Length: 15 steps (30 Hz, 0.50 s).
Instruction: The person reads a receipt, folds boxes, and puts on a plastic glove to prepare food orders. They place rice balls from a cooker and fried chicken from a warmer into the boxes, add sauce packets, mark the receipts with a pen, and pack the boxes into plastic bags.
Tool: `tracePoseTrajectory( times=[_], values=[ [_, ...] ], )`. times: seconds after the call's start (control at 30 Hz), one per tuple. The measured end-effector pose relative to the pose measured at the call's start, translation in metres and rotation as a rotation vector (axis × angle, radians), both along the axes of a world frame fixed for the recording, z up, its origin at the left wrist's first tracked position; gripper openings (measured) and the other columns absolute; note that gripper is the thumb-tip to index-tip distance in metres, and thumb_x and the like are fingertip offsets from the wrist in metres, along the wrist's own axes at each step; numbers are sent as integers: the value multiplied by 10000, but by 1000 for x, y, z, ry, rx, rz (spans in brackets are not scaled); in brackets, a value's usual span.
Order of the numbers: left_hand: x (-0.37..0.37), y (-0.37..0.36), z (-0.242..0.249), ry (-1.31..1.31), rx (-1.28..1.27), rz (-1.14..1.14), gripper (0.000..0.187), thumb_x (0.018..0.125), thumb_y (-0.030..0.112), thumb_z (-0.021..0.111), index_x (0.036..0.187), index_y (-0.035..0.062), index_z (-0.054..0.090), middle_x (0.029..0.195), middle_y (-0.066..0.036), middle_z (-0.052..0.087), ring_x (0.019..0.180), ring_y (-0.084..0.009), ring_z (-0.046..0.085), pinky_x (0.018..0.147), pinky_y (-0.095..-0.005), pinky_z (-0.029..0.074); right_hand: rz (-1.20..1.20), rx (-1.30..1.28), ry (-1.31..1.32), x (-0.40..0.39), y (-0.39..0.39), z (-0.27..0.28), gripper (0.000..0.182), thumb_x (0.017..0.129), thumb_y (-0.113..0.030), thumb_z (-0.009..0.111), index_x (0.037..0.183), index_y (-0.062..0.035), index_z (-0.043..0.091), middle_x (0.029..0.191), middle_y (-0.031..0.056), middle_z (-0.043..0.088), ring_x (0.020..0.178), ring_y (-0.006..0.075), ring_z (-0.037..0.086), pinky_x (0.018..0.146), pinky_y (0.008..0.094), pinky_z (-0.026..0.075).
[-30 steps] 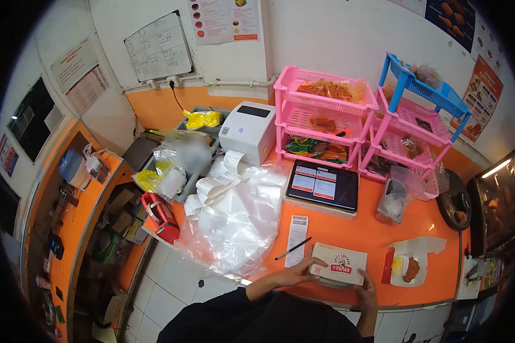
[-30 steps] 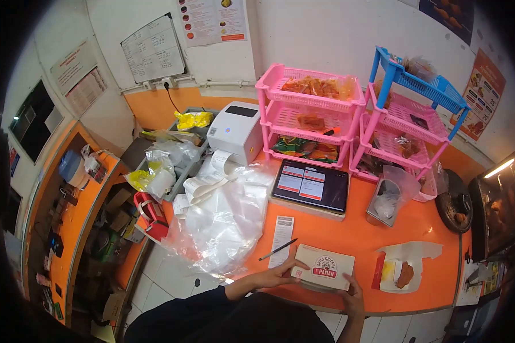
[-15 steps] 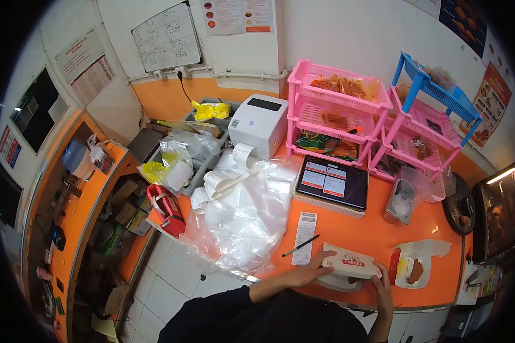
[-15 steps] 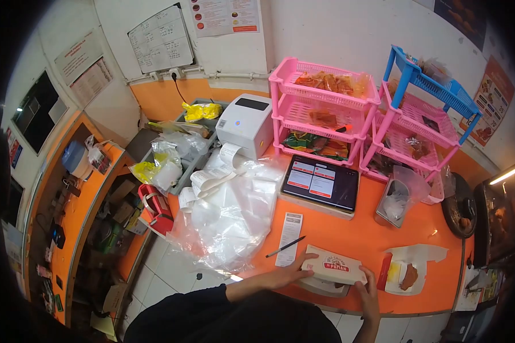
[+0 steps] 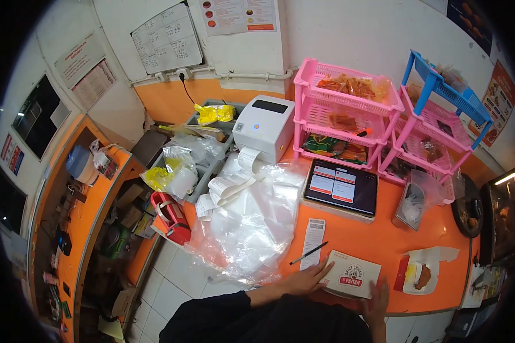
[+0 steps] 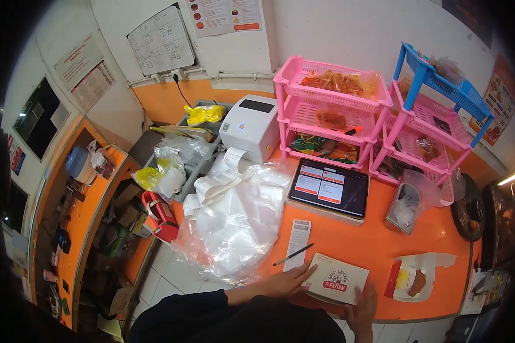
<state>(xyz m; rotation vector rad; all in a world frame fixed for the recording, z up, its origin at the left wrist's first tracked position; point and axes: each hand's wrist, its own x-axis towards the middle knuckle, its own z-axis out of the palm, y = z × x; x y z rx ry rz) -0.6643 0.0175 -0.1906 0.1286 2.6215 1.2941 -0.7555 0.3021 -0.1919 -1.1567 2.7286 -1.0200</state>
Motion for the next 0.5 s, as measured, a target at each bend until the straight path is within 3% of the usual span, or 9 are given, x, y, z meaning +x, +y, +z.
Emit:
tracePoseTrajectory(
  times=[0.07, 0.13, 0.2, 0.23, 0.27, 0.37, 0.4, 0.47, 0.5],
  values=[
    [-3, -15, 41, -190, -55, -131, 593, 966, 403, 363, 1443, 99, 187, 1456, -217, 237, 1260, -378, 382, 1041, -402, 331, 205, 303, 188, 5, 8, -13, 469, 852, -324, 564, 1273, -123, 515, 1399, 198, 359, 1309, 414, 299, 1044, 553, 242],
    [-1, -54, 106, -131, 425, 24, 520, 958, 336, 425, 1394, 71, 326, 1398, -188, 373, 1224, -318, 451, 1019, -375, 355, 196, 296, 205, 6, 5, -16, 436, 858, -329, 548, 1251, -139, 537, 1388, 181, 381, 1302, 410, 310, 1037, 555, 247],
    [2, -110, 102, 272, 440, 277, 446, 943, 244, 475, 1339, 48, 417, 1325, -158, 478, 1186, -260, 493, 993, -341, 374, 192, 292, 260, 3, 3, -13, 382, 870, -339, 516, 1207, -171, 581, 1364, 148, 424, 1288, 401, 332, 1022, 559, 257],
    [0, -146, 114, 296, 137, 462, 378, 919, 179, 520, 1268, 37, 496, 1244, -125, 551, 1134, -220, 522, 968, -321, 388, 184, 191, 292, -2, -9, 9, 352, 868, -319, 509, 1140, -119, 609, 1255, 152, 511, 1207, 387, 415, 979, 536, 317],
    [-6, -185, 111, 449, 47, 620, 320, 897, 240, 565, 1133, 25, 557, 1156, -147, 578, 1069, -267, 551, 903, -336, 430, 188, 194, 297, -11, -24, 18, 352, 868, -319, 509, 1140, -119, 609, 1255, 152, 511, 1207, 387, 415, 979, 536, 317],
    [-23, -285, 85, 394, -425, 961, 451, 803, 299, 676, 1107, -14, 560, 1067, -219, 598, 983, -357, 582, 826, -381, 467, 41, -228, 226, -37, -82, 46, 227, 842, -155, 526, 1012, -36, 617, 1051, 149, 589, 1024, 361, 523, 888, 457, 409],
    [-28, -303, 67, 390, -425, 965, 451, 803, 299, 676, 1107, -14, 560, 1067, -219, 598, 983, -357, 582, 826, -381, 467, 70, -292, 186, -50, -113, 57, 190, 829, -95, 527, 980, -16, 612, 998, 148, 600, 971, 347, 546, 865, 424, 430],
    [-38, -331, 43, -32, -485, 990, 483, 749, 292, 722, 1084, -24, 575, 1088, -238, 598, 989, -345, 593, 815, -392, 469, 201, -213, 57, -68, -185, 81, 198, 810, -48, 546, 996, -15, 606, 994, 155, 605, 959, 334, 560, 840, 384, 448],
    [-39, -341, 28, -24, -480, 998, 483, 749, 292, 722, 1084, -24, 575, 1088, -238, 598, 989, -345, 593, 815, -392, 469, 287, -206, 62, -75, -223, 86, 235, 830, -109, 563, 1040, -8, 588, 1001, 159, 610, 961, 297, 581, 829, 364, 459]
  ],
)
